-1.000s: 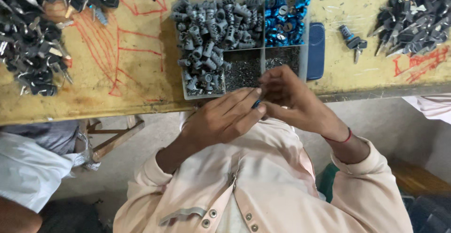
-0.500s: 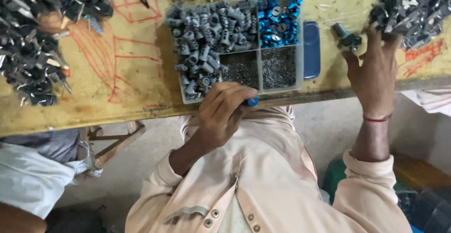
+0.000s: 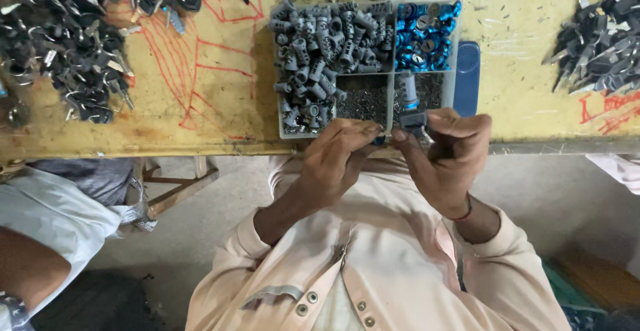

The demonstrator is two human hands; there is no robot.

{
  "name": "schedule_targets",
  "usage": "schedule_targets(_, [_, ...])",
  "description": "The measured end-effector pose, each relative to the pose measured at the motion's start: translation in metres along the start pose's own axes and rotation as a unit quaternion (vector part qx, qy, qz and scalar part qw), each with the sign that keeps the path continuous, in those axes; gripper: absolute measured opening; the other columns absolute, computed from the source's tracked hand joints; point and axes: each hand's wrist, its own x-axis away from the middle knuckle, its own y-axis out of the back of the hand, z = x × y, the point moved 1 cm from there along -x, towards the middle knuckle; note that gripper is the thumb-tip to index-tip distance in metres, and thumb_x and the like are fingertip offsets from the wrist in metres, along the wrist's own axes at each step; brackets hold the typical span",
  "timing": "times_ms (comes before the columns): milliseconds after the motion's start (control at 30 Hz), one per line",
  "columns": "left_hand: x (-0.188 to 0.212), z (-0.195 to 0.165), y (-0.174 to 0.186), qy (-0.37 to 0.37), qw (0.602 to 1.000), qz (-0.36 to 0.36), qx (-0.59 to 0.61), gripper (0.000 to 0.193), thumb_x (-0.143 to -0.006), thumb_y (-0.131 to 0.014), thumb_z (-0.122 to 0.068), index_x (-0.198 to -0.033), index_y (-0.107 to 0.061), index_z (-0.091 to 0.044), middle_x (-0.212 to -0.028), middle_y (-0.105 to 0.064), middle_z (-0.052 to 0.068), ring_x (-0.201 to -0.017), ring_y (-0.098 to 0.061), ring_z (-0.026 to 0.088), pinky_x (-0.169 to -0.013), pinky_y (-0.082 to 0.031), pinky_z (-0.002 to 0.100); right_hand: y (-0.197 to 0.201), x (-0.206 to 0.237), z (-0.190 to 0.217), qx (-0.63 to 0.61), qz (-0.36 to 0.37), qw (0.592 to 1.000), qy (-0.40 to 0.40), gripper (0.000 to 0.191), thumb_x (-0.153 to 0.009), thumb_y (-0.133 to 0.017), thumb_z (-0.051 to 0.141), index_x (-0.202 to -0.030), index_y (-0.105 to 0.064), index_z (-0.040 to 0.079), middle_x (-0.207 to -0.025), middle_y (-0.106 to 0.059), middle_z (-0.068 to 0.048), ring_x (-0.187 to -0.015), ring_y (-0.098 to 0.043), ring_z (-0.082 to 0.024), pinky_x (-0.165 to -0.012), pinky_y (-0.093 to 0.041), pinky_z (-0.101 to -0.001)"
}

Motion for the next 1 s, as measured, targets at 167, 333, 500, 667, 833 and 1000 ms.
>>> schedule_targets(167, [0.01,0.001,0.004,-0.016,0.997,-0.008,-0.07,0.034,-0.092,-0.073,0.016,-0.12,-0.058,0.006,-0.112,-0.067,0.018,-0.104,-0.068,0.034,-0.092,-0.059,0.042,0.002,0.014,-0.013,0.29,0.109,0.947,0.082,0.046,-0.08,-0.084,-0.01,-0.108,-0.052,0.006,-0.099,-0.071,-0.019,-0.084,-0.071,-0.024,-0.067,-0.055,-0.0321])
schedule_targets(333, [0.02,0.013,-0.002,0.093,0.994,0.004,0.055,0.028,-0.087,-0.072,0.01,-0.11,-0.058,0.003,-0.106,-0.068,0.017,-0.099,-0.072,0.032,-0.086,-0.06,0.038,0.002,-0.006,0.001,0.216,0.156,0.955,0.13,0.046,-0.088,-0.081,-0.011,-0.117,-0.05,0.007,-0.11,-0.072,-0.017,-0.088,-0.074,-0.026,-0.072,-0.058,-0.0319])
schedule_targets(500, [0.032,0.019,-0.003,0.243,0.943,-0.024,0.225,0.02,-0.096,-0.077,-0.002,-0.109,-0.062,-0.001,-0.102,-0.073,0.013,-0.093,-0.075,0.019,-0.082,-0.061,0.032,0.007,-0.004,-0.021,0.168,0.269,0.933,0.168,0.067,-0.08,-0.083,-0.003,-0.133,-0.044,0.007,-0.119,-0.057,-0.026,-0.105,-0.067,-0.035,-0.087,-0.058,-0.04])
schedule_targets(667, [0.029,0.015,-0.02,0.386,0.802,-0.087,0.447,0.021,-0.087,-0.076,-0.009,-0.102,-0.062,-0.005,-0.098,-0.074,0.006,-0.092,-0.071,0.007,-0.077,-0.062,0.027,-0.013,-0.024,0.018,0.278,0.271,0.913,0.125,0.077,-0.074,-0.092,0.019,-0.13,-0.042,0.002,-0.114,-0.06,-0.023,-0.099,-0.065,-0.038,-0.08,-0.054,-0.0444])
schedule_targets(833, [0.042,0.007,0.03,0.259,0.935,0.098,0.222,0.027,-0.094,-0.079,-0.017,-0.074,-0.069,-0.003,-0.066,-0.069,0.008,-0.061,-0.063,0.013,-0.059,-0.048,0.03,-0.005,-0.093,0.106,0.205,0.637,0.743,0.015,0.072,-0.071,-0.094,0.032,-0.123,-0.051,0.009,-0.112,-0.07,-0.01,-0.092,-0.074,-0.028,-0.072,-0.061,-0.0368])
schedule_targets(1000, [0.035,-0.005,0.07,0.178,0.971,0.12,0.109,0.02,-0.092,-0.078,-0.019,-0.083,-0.069,-0.004,-0.073,-0.066,0.009,-0.064,-0.062,0.021,-0.061,-0.05,0.038,0.009,-0.101,0.073,0.419,0.12,0.882,0.178,0.089,-0.089,-0.091,0.026,-0.15,-0.033,-0.003,-0.133,-0.051,-0.026,-0.103,-0.065,-0.03,-0.087,-0.057,-0.0399])
